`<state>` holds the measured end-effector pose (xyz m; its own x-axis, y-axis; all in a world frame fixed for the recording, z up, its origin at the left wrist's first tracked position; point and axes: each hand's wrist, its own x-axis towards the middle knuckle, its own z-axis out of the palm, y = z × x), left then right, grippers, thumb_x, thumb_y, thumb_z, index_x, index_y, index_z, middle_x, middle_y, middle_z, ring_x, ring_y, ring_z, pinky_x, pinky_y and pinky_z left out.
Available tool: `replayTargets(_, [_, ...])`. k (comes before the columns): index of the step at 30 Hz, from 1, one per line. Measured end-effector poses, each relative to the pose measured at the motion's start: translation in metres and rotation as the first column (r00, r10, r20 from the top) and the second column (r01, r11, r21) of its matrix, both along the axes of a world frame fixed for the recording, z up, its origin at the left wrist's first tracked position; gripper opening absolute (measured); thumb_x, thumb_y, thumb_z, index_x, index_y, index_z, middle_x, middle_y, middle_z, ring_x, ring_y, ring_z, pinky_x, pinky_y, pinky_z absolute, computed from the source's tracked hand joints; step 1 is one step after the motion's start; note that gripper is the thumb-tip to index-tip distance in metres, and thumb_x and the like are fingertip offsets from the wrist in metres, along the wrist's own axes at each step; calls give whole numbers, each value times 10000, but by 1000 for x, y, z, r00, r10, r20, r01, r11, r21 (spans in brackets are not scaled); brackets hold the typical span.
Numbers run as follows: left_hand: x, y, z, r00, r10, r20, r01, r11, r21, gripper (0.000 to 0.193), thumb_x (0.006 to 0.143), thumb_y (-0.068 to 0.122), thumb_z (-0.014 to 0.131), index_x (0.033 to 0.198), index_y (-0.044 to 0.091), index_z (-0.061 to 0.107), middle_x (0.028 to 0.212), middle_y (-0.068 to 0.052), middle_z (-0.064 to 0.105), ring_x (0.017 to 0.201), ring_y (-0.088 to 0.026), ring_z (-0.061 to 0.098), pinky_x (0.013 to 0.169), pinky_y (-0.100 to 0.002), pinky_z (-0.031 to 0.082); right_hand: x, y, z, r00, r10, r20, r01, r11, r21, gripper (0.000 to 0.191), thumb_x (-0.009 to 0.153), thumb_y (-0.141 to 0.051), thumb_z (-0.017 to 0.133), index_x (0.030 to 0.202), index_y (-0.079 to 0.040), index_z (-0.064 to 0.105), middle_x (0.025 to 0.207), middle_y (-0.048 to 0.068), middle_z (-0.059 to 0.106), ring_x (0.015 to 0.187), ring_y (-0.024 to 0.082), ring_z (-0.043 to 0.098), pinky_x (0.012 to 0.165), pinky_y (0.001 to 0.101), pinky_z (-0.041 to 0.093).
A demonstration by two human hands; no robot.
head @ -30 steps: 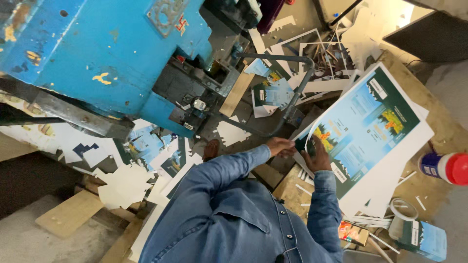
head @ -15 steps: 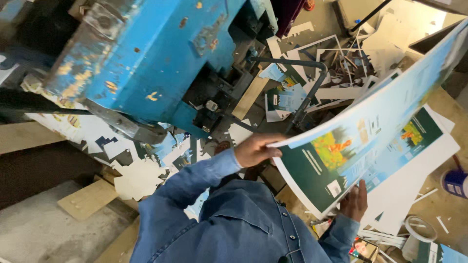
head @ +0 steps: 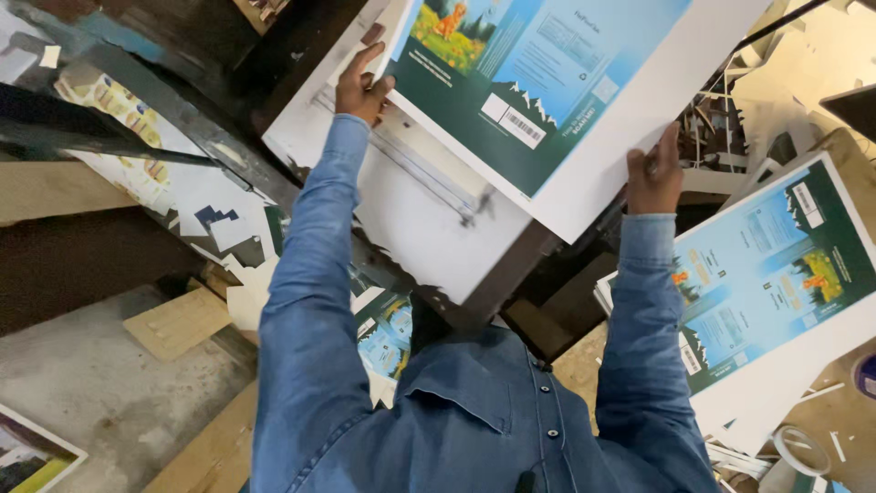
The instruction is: The person repeatedly feeds large printed sheets into a manual paper cutter, aligns them, and pulls the lever to trim the edges. The trimmed sheets are stacked on the side, and the process is repeated for multiple sheets.
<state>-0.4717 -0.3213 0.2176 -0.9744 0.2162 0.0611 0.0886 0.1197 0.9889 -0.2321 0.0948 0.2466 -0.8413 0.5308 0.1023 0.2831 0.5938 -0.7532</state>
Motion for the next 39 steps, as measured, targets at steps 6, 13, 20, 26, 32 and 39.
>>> replayTargets(6, [-2, 2, -61, 950, 244, -196, -308, 617, -724, 418, 931, 107, 703, 1220, 407, 725, 1031, -107, 677, 986, -303, 674, 835, -533, 540, -28, -59, -30, 988, 130, -88, -152, 933, -327, 597, 1000, 48, 665, 1514, 140, 376, 1120, 163, 615, 760, 235, 759, 557, 357, 622])
replayTargets(13, [-37, -45, -33, 901, 427, 77, -166, 503, -848, 256, 872, 153, 703, 1017, 343, 796, 1263, -62, 523, 1148, -318, 538, 922, -517, 480, -6, -32, 8, 952, 280, -123, -251, 946, 204, 374, 999, 29, 724, 1369, 59, 681, 1134, 151, 606, 751, 160, 605, 565, 274, 533])
replayTargets(20, [100, -193, -56, 333, 765, -551, -890, 448, 83, 302, 1157, 306, 570, 1266, 41, 667, 1204, -113, 643, 1082, -214, 647, 957, -367, 582, 148, 11, -66, 919, -102, 381, -124, 842, 525, 785, 837, -428, 839, 1547, -230, 571, 1506, 271, 432, 1356, 491, 404, 1126, 588, 359])
replayTargets(26, [212, -171, -145, 357, 602, 715, -896, 5, 444, 95, 1059, 165, 588, 982, 123, 624, 837, -10, 530, 728, -173, 486, 606, -359, 431, 214, 8, -117, 778, -161, 608, -210, 845, 491, 864, 604, -468, 918, 1404, -342, 619, 1634, 275, 320, 1466, 537, 243, 1192, 570, 316])
replayTargets(32, [265, 72, -121, 455, -75, 887, -265, 940, 216, 260, 925, 102, 701, 1179, 151, 665, 915, -82, 692, 702, -184, 659, 514, -340, 503, 221, 30, -98, 922, 154, 355, -257, 930, 263, 774, 648, -360, 896, 1362, -219, 634, 1563, 315, 379, 1361, 512, 443, 1115, 513, 434])
replayTargets(39, [321, 282, -46, 313, -773, 551, 508, 627, 591, 389, 980, 285, 717, 1280, 41, 673, 1070, -113, 771, 879, -170, 769, 654, -293, 623, 231, 32, -85, 949, 207, 238, -262, 937, 232, 715, 828, -289, 801, 1473, -113, 548, 1465, 281, 537, 1378, 447, 502, 1103, 491, 457])
